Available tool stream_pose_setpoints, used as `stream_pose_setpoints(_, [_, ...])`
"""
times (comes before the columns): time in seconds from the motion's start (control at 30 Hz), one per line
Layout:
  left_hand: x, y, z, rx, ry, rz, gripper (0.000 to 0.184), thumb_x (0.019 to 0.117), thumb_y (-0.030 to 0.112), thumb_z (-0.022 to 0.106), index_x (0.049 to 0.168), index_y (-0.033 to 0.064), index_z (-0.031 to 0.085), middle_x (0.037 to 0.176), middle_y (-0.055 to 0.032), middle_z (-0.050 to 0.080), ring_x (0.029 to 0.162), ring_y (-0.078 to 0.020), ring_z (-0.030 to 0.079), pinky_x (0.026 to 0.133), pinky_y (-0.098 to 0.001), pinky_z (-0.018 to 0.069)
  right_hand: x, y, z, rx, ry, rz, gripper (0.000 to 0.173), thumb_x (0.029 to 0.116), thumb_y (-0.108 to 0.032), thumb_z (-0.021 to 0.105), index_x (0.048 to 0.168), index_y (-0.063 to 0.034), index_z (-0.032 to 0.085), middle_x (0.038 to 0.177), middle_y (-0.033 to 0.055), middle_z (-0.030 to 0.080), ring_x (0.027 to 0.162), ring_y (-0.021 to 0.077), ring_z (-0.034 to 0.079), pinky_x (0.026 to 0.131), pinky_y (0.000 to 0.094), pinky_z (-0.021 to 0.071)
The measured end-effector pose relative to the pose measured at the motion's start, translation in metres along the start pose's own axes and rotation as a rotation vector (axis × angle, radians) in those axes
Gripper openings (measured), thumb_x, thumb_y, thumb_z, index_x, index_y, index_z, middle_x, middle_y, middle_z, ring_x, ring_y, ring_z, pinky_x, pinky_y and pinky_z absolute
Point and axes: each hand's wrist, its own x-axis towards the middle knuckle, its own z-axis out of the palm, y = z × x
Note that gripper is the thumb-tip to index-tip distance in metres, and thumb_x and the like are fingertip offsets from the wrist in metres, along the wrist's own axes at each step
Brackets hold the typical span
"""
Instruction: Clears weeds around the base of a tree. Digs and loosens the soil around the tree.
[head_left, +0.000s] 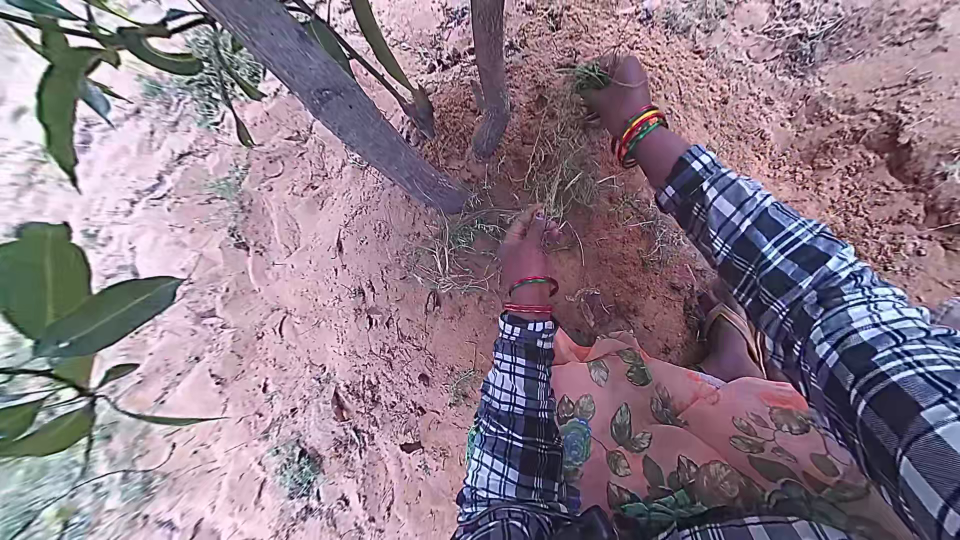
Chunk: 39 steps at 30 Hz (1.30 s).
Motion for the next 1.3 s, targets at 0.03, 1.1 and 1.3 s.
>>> stream_pose_setpoints(0.03, [0.001,-0.003,0.000,0.022,0.007,-0.005,0.019,0.1042,0.007,0.058,0.119,-0.0016,0.066,0.087,-0.0019,0.069,0.071,-0.0076,0.067,0.071,-0.0229,0.0582,0.018,0.005,-0.005,-0.031,0.055,0.029,0.037,0.0899,-0.013,0.073,0.126,-0.0033,0.069,0.122,0.0173,0.071,0.115,0.0283,0.068,0.104,0.0467,0.0517])
stream_pose_setpoints(1.1, [0.006,-0.011,-0.005,0.900,-0.180,0.281,0.030,0.1013,0.022,0.062,0.126,0.0075,0.070,0.153,-0.0164,0.050,0.142,-0.0275,0.047,0.115,-0.0458,0.0384,0.018,0.211,-0.081,-0.335,-0.233,0.398,0.051,0.1032,-0.033,0.062,0.137,0.0048,0.057,0.130,0.0294,0.063,0.120,0.0422,0.063,0.104,0.0626,0.0466])
stream_pose_setpoints(1.3, [-0.005,-0.019,0.010,1.503,-0.353,0.178,0.084,0.0778,0.037,0.090,0.151,0.0207,0.052,0.161,-0.0248,0.036,0.148,-0.0509,0.031,0.114,-0.0704,0.0293,-0.046,0.191,-0.045,-0.271,-0.283,0.238,0.030,0.1020,-0.011,0.058,0.119,0.0139,0.061,0.116,0.0337,0.064,0.112,0.0448,0.064,0.098,0.0615,0.0476])
